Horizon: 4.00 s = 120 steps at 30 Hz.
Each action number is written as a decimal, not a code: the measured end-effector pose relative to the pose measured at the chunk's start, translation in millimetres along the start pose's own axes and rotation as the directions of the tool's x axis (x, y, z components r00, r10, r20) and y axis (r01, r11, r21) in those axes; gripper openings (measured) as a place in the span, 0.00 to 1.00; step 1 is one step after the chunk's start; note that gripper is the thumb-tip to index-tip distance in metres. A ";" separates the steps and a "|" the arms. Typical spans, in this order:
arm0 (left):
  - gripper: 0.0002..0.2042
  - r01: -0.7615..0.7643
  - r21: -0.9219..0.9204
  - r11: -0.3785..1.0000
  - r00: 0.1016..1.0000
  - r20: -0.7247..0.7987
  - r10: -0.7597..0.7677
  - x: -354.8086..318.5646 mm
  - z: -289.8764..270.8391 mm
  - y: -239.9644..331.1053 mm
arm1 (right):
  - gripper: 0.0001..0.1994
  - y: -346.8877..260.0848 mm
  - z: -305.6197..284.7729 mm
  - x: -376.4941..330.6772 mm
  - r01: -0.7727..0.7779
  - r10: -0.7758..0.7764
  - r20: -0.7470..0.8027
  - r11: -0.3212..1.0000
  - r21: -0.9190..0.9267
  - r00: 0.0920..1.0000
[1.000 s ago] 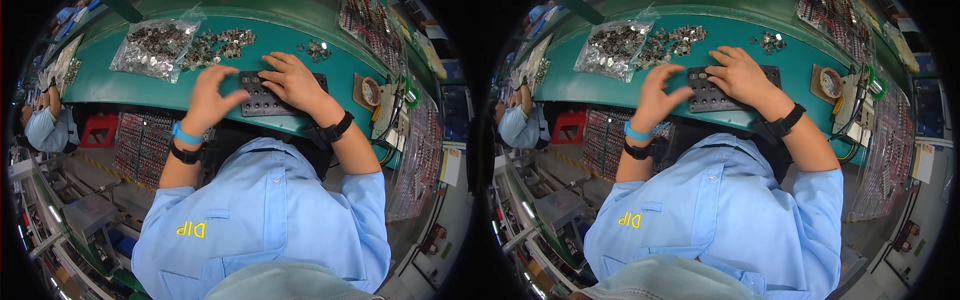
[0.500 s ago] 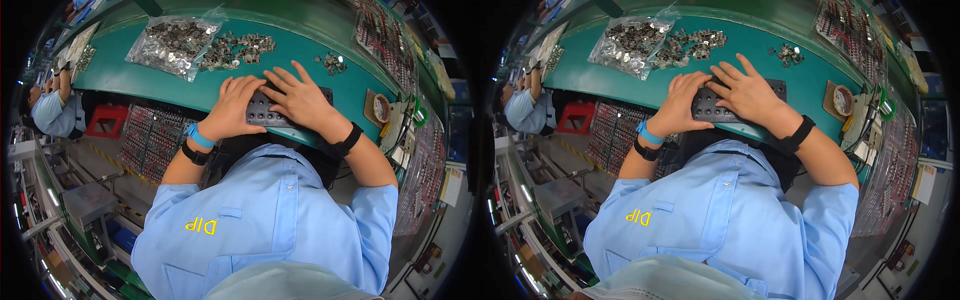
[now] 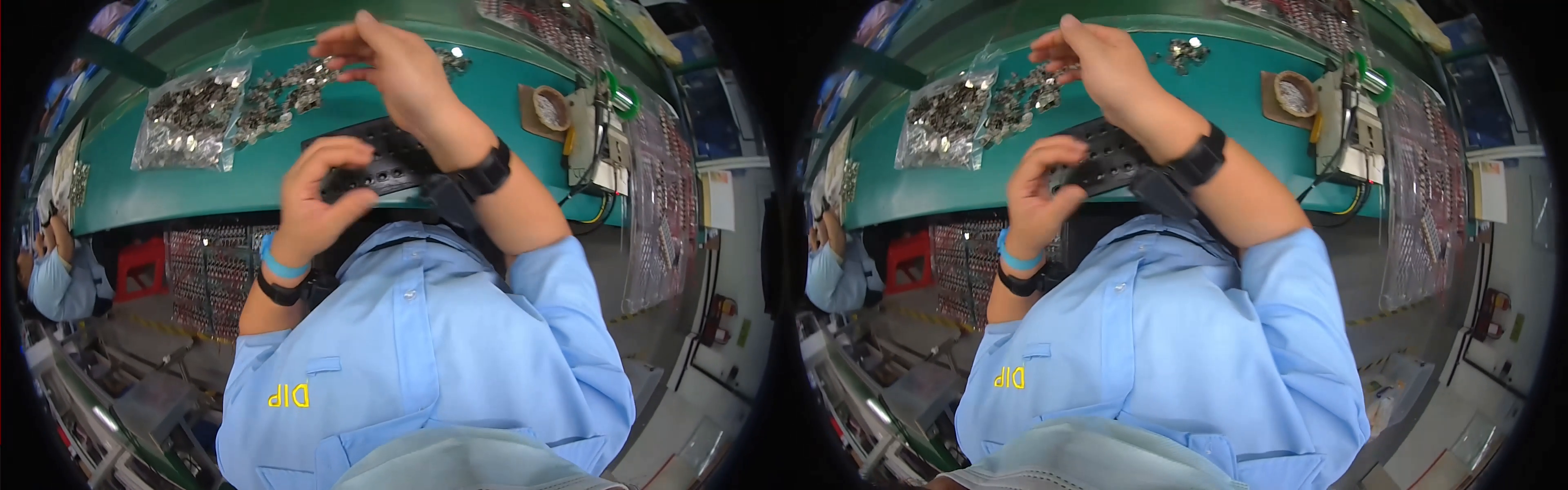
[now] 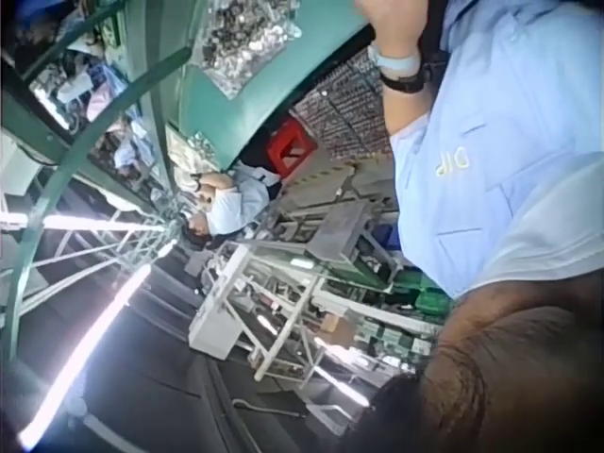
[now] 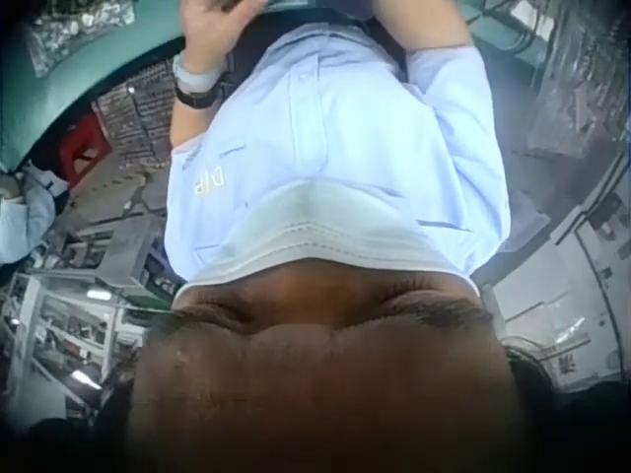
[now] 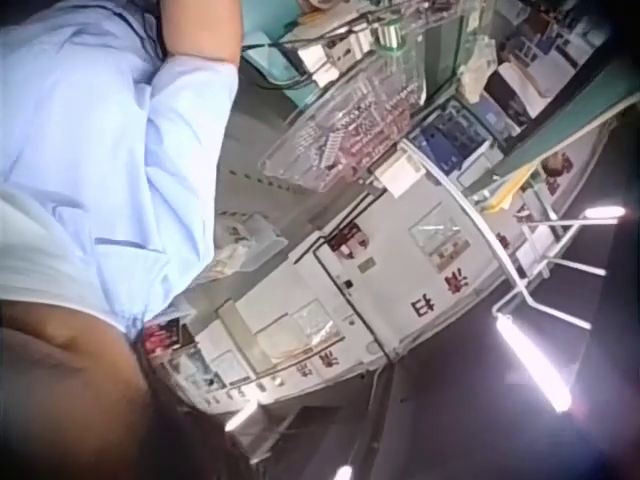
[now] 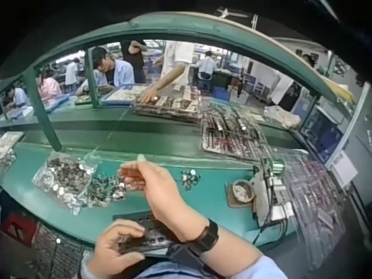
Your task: Assembling small electronic components into a tray on a production line.
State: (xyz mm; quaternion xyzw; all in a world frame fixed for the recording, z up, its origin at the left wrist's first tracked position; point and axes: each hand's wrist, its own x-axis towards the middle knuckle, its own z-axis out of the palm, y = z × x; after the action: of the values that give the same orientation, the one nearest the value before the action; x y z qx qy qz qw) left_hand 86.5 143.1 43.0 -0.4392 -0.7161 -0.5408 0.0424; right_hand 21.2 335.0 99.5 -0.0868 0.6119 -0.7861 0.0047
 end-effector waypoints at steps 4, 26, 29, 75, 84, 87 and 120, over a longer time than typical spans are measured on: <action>0.24 0.266 -0.544 0.796 0.951 0.013 -0.309 36.0 56.2 32.6 | 0.12 -1.2 6.9 31.4 0.051 0.002 -0.216 0.970 0.239 0.976; 0.15 0.387 -0.556 0.736 0.866 -0.055 -0.497 48.4 45.3 39.9 | 0.11 -1.0 -9.2 5.7 0.367 -0.550 -0.060 0.630 -0.684 0.833; 0.15 0.317 -0.818 0.480 0.716 -0.125 -0.686 57.1 -0.5 21.3 | 0.12 -29.3 0.1 -12.2 0.224 -0.255 -0.153 0.955 -0.195 0.955; 0.25 0.300 -0.395 0.869 0.951 0.050 -0.305 22.7 75.7 53.0 | 0.12 30.8 23.6 -3.0 -0.012 0.004 -0.195 0.999 -0.043 0.981; 0.16 0.443 -0.176 0.879 0.815 -0.330 -0.477 1.7 6.3 17.3 | 0.09 62.1 -3.9 -9.9 0.188 -0.028 0.231 0.679 -0.710 0.973; 0.09 0.613 0.258 0.747 0.717 -0.578 -0.389 -23.5 -49.5 -42.3 | 0.09 74.8 7.9 0.5 0.231 -0.005 0.286 0.603 -0.763 0.958; 0.07 0.540 0.235 0.808 0.810 -0.404 -0.424 16.0 -31.0 -57.5 | 0.08 73.0 -15.2 15.0 0.243 -0.018 0.250 0.318 -0.916 0.968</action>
State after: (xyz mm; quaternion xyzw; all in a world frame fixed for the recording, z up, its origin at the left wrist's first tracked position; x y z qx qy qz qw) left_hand 25.1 125.5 22.0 -0.1279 -0.8690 -0.4681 0.0965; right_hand -3.0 329.6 27.6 -0.1987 0.9403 -0.2718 -0.0504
